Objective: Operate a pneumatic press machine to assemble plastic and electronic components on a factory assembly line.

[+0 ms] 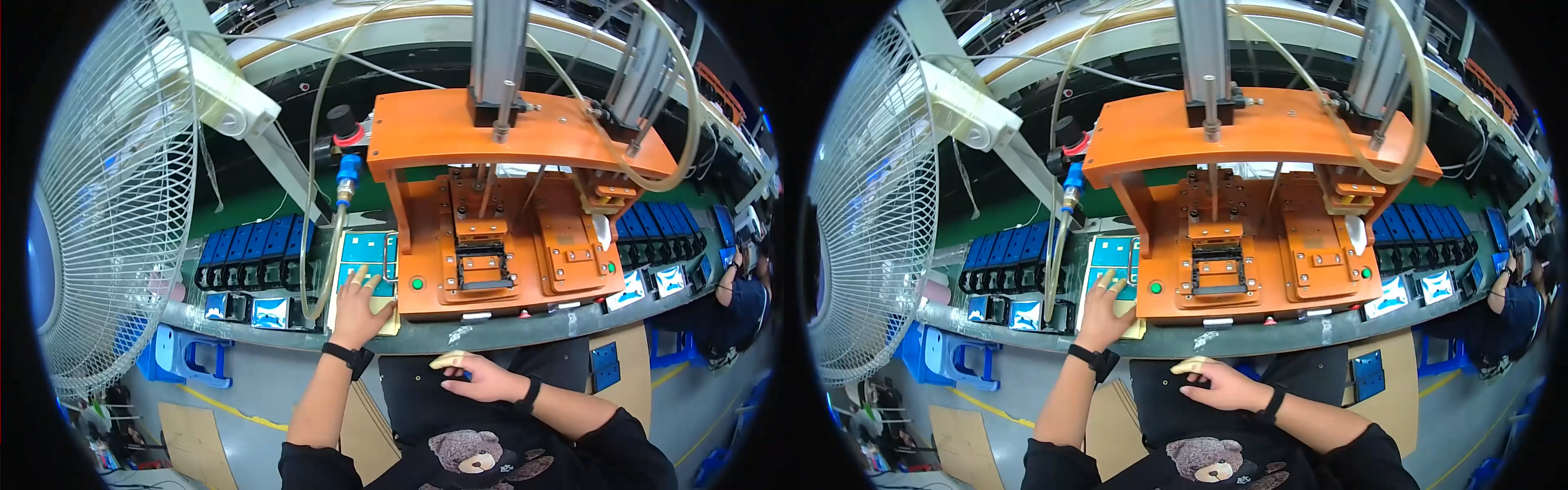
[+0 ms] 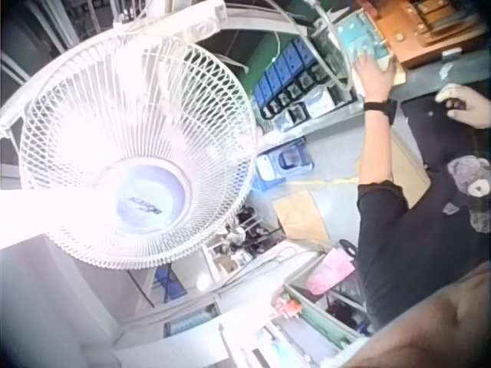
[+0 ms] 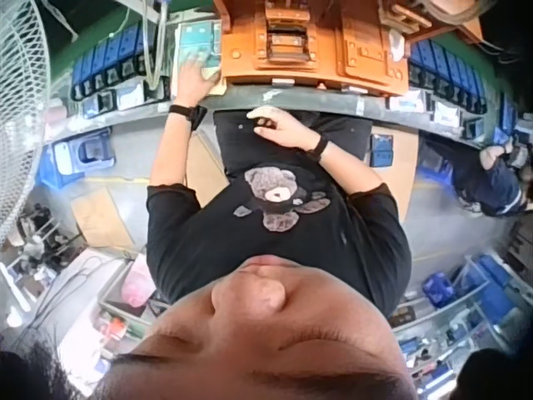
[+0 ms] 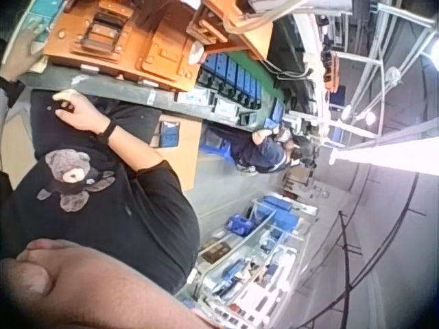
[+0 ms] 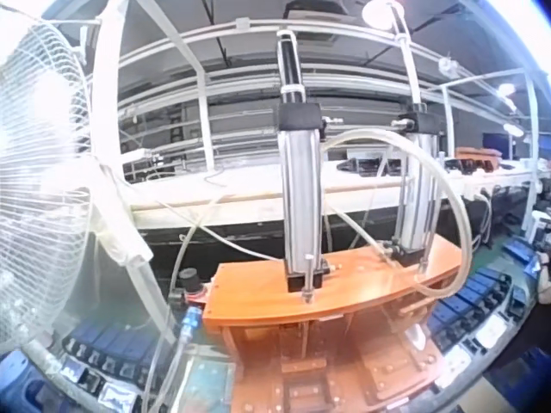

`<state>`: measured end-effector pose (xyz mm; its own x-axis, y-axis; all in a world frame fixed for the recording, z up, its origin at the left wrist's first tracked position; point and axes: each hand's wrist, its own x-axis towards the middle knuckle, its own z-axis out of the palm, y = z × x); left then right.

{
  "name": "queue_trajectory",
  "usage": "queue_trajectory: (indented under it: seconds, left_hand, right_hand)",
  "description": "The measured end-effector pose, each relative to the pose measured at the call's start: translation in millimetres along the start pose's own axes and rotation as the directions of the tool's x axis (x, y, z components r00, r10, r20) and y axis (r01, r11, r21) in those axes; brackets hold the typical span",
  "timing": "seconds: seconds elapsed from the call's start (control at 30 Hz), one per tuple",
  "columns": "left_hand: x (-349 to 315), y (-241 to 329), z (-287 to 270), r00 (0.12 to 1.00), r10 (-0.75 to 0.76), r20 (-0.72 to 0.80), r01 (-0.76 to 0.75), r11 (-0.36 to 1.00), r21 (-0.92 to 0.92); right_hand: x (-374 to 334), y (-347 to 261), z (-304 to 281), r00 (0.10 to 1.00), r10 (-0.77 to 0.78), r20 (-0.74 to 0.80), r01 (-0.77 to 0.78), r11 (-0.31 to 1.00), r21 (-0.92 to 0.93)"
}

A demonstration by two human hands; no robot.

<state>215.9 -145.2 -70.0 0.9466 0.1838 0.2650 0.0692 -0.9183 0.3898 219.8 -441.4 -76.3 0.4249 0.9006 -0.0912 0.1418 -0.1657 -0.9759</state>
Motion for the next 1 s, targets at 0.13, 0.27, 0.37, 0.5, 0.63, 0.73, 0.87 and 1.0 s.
queue_trajectory:
  seconds: [0.13,0.27,0.37,0.5,0.63,0.73,0.87,1.0]
  left_hand:
    - [3,3,5,0.998,-0.042,0.042,0.040,0.998,0.048]
    - [8,5,4,0.998,-0.007,-0.067,0.007,1.000,-0.012]
    - [15,-3,5,0.994,-0.008,-0.108,-0.014,0.981,-0.194]
    - [32,-42,-9,0.970,-0.034,-0.242,-0.019,0.977,-0.213]
    - [42,-98,-50,0.828,-0.356,-0.433,0.254,0.927,-0.276]
    - [30,-128,-89,0.701,-0.503,-0.505,0.233,0.831,-0.505]
    - [-44,-128,-138,0.654,-0.577,-0.489,0.214,0.761,-0.612]
    - [-146,-86,-159,0.714,-0.549,-0.434,0.283,0.794,-0.539]
  right_hand:
    - [52,-12,12,0.961,-0.274,0.033,0.272,0.920,-0.284]
    - [86,-15,19,0.966,-0.232,0.112,0.256,0.831,-0.494]
    - [97,-14,25,0.966,-0.251,0.065,0.239,0.761,-0.603]
    - [99,-12,28,0.969,-0.248,0.020,0.202,0.736,-0.646]
    - [100,-13,28,0.973,-0.229,0.027,0.195,0.758,-0.623]
    - [94,-24,24,0.991,-0.134,0.020,0.123,0.826,-0.550]
    - [59,-60,-7,0.904,-0.427,-0.008,0.394,0.843,-0.365]
    - [-1,-103,-65,0.754,-0.621,-0.215,0.372,0.673,-0.640]
